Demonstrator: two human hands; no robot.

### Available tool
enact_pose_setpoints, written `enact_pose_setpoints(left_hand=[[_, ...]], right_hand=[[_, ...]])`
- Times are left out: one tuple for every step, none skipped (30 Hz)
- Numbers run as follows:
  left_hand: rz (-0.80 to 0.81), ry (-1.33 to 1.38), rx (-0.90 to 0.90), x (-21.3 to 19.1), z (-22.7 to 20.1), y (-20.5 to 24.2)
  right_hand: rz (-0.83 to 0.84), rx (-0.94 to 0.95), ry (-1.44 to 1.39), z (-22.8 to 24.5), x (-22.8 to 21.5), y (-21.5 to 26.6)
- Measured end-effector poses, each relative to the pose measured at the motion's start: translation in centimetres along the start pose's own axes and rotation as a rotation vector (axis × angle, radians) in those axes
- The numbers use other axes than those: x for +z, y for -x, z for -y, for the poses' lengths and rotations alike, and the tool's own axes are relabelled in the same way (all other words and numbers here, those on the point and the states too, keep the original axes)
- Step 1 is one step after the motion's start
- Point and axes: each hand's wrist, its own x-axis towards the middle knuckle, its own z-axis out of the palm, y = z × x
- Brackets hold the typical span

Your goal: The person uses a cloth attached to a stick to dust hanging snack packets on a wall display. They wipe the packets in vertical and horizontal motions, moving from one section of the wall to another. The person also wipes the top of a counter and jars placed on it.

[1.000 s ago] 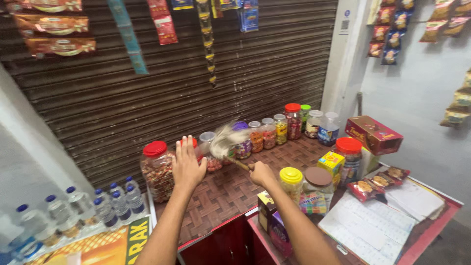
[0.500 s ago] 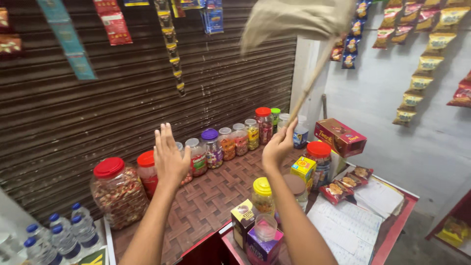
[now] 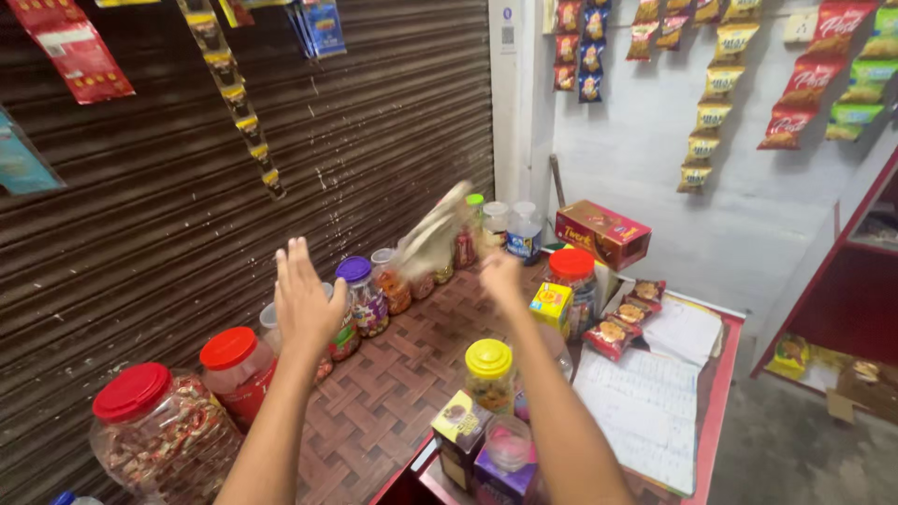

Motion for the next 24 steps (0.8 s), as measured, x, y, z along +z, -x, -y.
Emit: enact_pose_setpoints(left_hand=[[0.013, 0.002, 0.0, 0.4, 0.3, -0.6], [0.027, 0.004, 0.0, 0.8, 0.6, -1.2], [0.035, 0.009, 0.006, 1.4, 0.9, -1.9], [0.042, 0.023, 0.015, 1.9, 1.2, -2.4], [0.049, 0.035, 0.025, 2.5, 1.5, -2.9], [0.056, 0.047, 0.035, 3.2, 1.9, -3.3], [0.069, 0.05, 0.052, 4.1, 2.1, -3.4], [0.081, 0.053, 0.069, 5.0, 2.4, -3.4], [0.094, 0.058, 0.091, 5.8, 2.5, -3.6], [0.119, 0.058, 0.098, 6.6, 2.7, -3.9], [0.143, 0.062, 0.104, 7.4, 2.7, -4.0], [0.167, 0.066, 0.111, 8.2, 2.7, -4.1], [0.196, 0.07, 0.119, 8.8, 2.7, -4.4], [0.225, 0.074, 0.127, 9.3, 2.6, -4.6], [0.253, 0.076, 0.135, 9.7, 2.5, -4.9], [0.247, 0.094, 0.151, 10.1, 2.4, -5.3], [0.244, 0.109, 0.16, 10.4, 2.3, -5.3], [0.241, 0.126, 0.169, 10.7, 2.1, -5.2], [0.229, 0.137, 0.181, 10.9, 2.0, -5.2], [0.217, 0.149, 0.193, 11.1, 1.7, -5.3], [0.202, 0.158, 0.204, 11.2, 1.6, -5.3], [0.19, 0.175, 0.214, 11.2, 1.4, -5.1], [0.177, 0.19, 0.225, 11.1, 1.3, -4.9], [0.164, 0.205, 0.235, 11.1, 1.2, -4.8]], right_hand=[[-0.181, 0.007, -0.023, 1.5, -0.8, 0.0], [-0.363, 0.015, -0.045, 2.7, -1.4, 0.2], [-0.512, -0.122, -0.023, 3.4, -1.2, 0.5], [-0.659, -0.261, 0.0, 3.5, -1.1, 0.6], [-0.802, -0.402, 0.026, 3.1, -0.7, 0.5], [-0.866, -0.535, 0.161, 2.2, 0.4, 0.4], [-0.918, -0.666, 0.302, 0.8, 2.0, 0.7], [-0.958, -0.798, 0.445, -0.7, 3.3, 1.1], [-0.793, -0.797, 0.476, -2.0, 4.3, 1.8], [-0.486, -0.646, 0.434, -3.0, 4.9, 2.6], [-0.111, -0.284, 0.352, -3.9, 5.1, 3.6], [0.121, 0.003, 0.316, -4.4, 5.1, 4.3], [0.271, 0.195, 0.299, -4.5, 4.8, 4.7], [0.338, 0.315, 0.275, -4.6, 4.2, 5.1], [0.314, 0.344, 0.253, -4.4, 3.4, 5.0], [0.261, 0.341, 0.235, -4.0, 2.5, 4.6], [0.2, 0.329, 0.209, -3.6, 1.5, 4.2], [0.101, 0.226, 0.271, -3.0, 0.2, 3.8], [0.01, 0.155, 0.182, -2.0, -1.1, 2.9], [-0.08, 0.083, 0.093, -0.8, -1.9, 2.1], [-0.206, 0.039, 0.033, 0.0, -2.2, 2.2], [-0.332, -0.005, -0.028, 0.7, -2.1, 2.5], [-0.512, -0.251, 0.097, 1.4, -1.5, 2.4], [-0.677, -0.506, 0.225, 1.7, -1.0, 2.2]])
